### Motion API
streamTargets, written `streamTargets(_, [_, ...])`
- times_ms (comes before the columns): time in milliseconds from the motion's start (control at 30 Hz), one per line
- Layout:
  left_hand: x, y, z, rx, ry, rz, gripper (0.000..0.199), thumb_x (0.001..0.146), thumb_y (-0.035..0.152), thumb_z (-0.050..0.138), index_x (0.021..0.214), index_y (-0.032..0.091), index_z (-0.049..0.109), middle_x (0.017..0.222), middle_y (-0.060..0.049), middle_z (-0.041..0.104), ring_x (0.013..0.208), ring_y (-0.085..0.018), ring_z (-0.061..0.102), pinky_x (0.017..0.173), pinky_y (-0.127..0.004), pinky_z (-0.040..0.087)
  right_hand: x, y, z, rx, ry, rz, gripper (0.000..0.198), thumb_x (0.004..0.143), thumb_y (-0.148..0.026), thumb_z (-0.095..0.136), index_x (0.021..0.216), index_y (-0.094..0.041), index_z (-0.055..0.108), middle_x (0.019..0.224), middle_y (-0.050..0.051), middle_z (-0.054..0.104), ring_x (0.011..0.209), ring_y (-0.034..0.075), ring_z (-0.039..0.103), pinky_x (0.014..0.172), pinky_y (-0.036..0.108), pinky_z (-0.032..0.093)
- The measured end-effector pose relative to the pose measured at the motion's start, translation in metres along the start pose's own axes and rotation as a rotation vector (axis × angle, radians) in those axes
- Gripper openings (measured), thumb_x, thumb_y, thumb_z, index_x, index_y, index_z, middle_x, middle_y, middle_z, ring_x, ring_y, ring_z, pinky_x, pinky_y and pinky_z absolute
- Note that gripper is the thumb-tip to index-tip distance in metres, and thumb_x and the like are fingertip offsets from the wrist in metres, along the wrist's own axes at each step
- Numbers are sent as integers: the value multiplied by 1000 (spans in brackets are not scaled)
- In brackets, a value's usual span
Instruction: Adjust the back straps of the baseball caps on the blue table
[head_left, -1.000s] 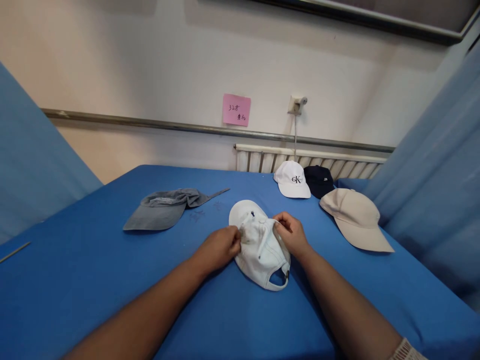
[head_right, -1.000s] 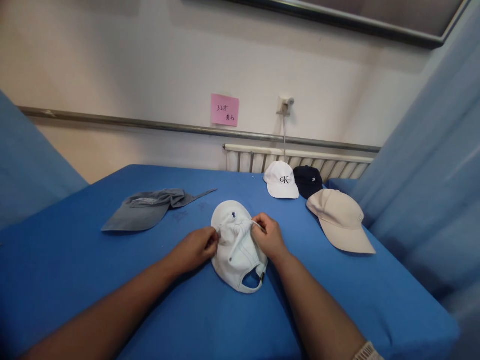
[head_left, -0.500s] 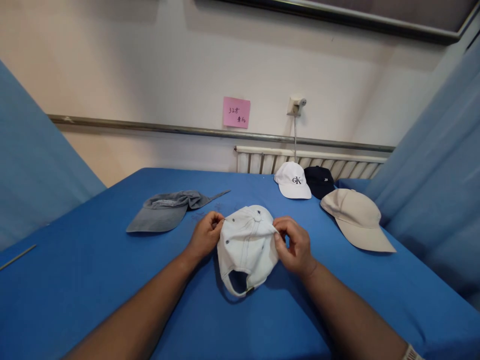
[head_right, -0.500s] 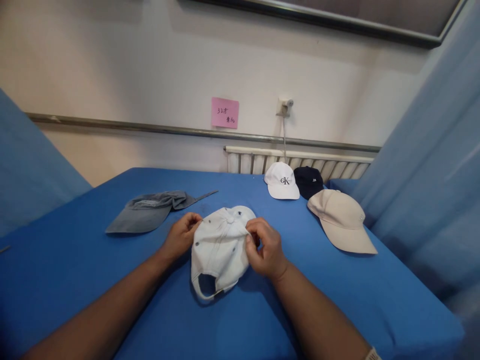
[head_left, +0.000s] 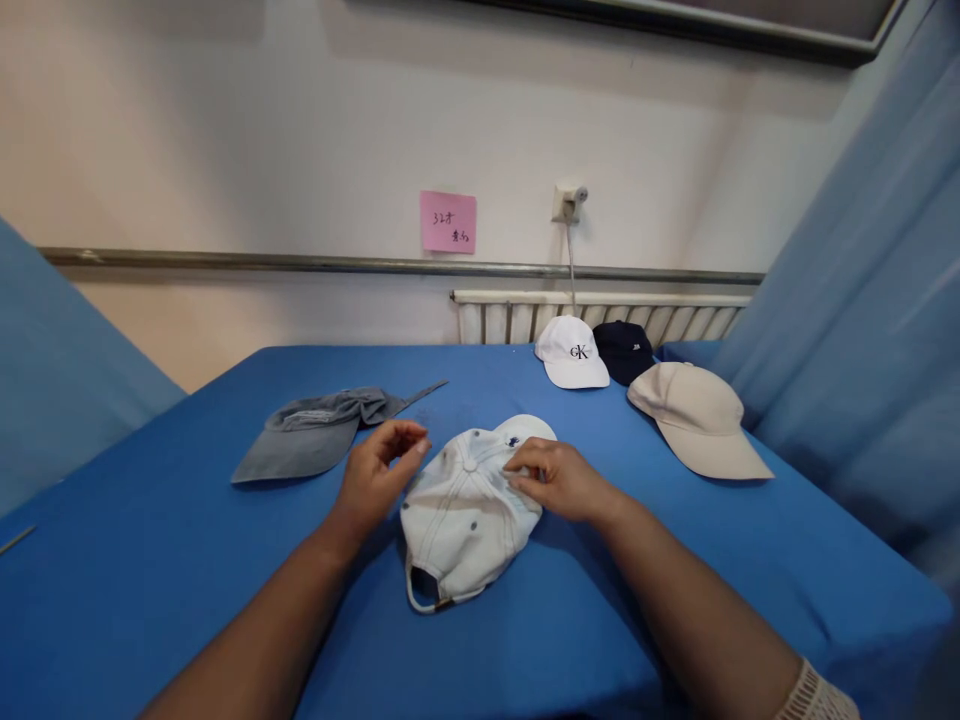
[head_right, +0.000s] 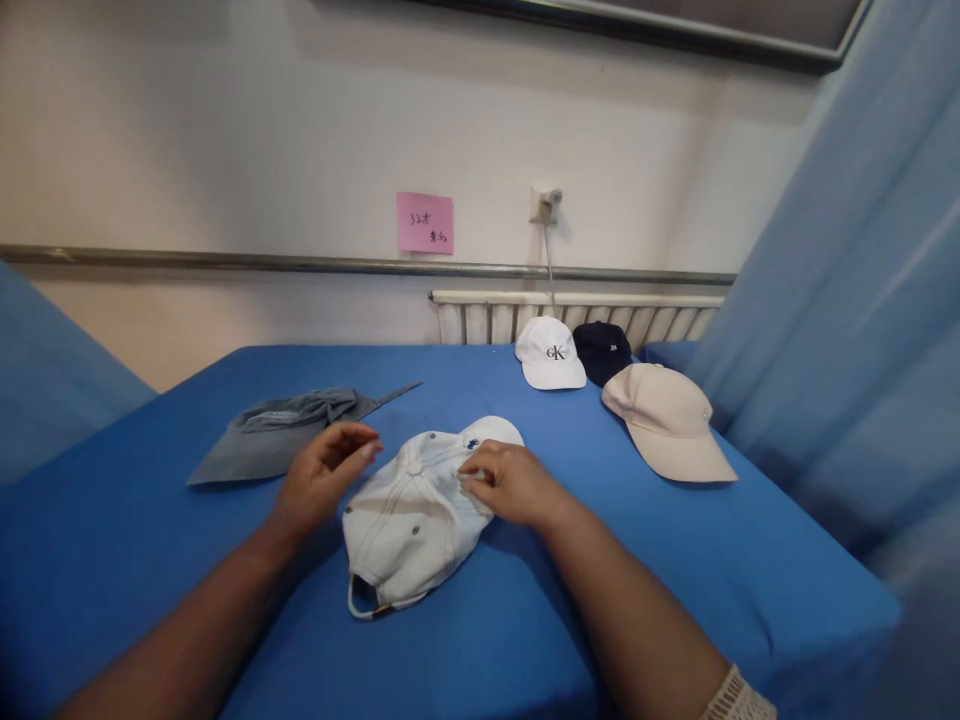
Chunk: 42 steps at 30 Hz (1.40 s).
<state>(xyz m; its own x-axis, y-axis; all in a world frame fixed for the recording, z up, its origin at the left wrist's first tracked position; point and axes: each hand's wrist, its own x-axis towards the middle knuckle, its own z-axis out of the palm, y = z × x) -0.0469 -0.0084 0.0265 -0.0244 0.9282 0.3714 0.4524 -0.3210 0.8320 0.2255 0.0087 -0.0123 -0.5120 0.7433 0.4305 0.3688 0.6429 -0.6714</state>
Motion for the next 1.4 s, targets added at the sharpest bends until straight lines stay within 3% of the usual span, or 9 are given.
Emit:
streamTargets(133, [-18, 30, 0, 265, -238, 274, 28, 78, 35, 67, 101, 20, 65, 93, -4, 68, 84, -20, 64, 78, -33, 52, -2, -1, -4, -107, -96, 4, 23, 81, -22, 70, 104, -20, 71, 99, 5, 65, 75, 14, 60, 72, 28, 49])
streamTargets(300, [-25, 38, 11, 386, -232, 379, 21, 85, 25, 57, 103, 19, 65, 89, -4, 67, 80, -18, 63, 74, -30, 52, 0, -4, -6, -57, 12, -7, 29, 81, -22, 72, 110, -21, 68, 103, 6, 64, 86, 17, 61, 81, 32, 50])
streamTargets(467, [-24, 34, 17, 385, -230, 408, 26, 86, 24, 54, 110, 21, 64, 91, -3, 69, 81, -18, 65, 75, -29, 52, 8, -10, 15, 40, 69, -129, 28, 79, -16, 73, 106, -22, 68, 103, 5, 67, 98, 19, 61, 89, 32, 47])
streamTargets(600, [-23, 33, 19, 386, -220, 378, 25, 85, 26, 54, 105, 21, 66, 91, -3, 71, 82, -19, 67, 75, -29, 53, 17, -12, 27, 2, 52, -145, 13, 78, -9, 69, 82, -21, 67, 84, 1, 66, 83, 17, 61, 80, 29, 47])
streamTargets(700, [-22, 32, 19, 384, -188, 354, 25, 84, 28, 55, 104, 20, 67, 90, -4, 72, 82, -20, 68, 75, -29, 54, 20, -11, 21, -10, 70, -156, 13, 76, -8, 67, 77, -21, 62, 80, 0, 65, 79, 16, 60, 78, 30, 46])
streamTargets(867, [-22, 31, 19, 361, -149, 352, 23, 86, 30, 56, 103, 20, 67, 93, -4, 73, 84, -19, 68, 76, -29, 54, 15, -17, -2, -7, 225, -135, 11, 84, -14, 59, 91, -21, 58, 96, 4, 68, 90, 18, 63, 83, 32, 47])
streamTargets(1067, [-20, 31, 19, 350, -70, 365, 20, 85, 30, 57, 100, 21, 68, 92, -4, 72, 84, -20, 68, 78, -30, 55, 9, -23, -15, -100, 364, -147, 9, 93, -20, 51, 95, -20, 59, 89, 6, 66, 83, 18, 61, 79, 33, 47])
streamTargets(1300, [-19, 26, 14, 348, 16, 265, 22, 83, 32, 59, 99, 21, 69, 93, -4, 73, 84, -22, 69, 80, -33, 55, 6, -2, -22, -59, 48, -9, 14, 80, -21, 71, 92, -21, 64, 96, 3, 64, 89, 17, 60, 81, 31, 48])
streamTargets(1400, [-15, 24, 12, 359, 18, 255, 22, 83, 35, 60, 98, 22, 69, 93, -4, 73, 85, -23, 68, 81, -34, 55, 7, -1, -21, -31, 37, -21, 6, 84, -15, 63, 81, -20, 61, 87, 2, 62, 82, 15, 58, 77, 29, 47])
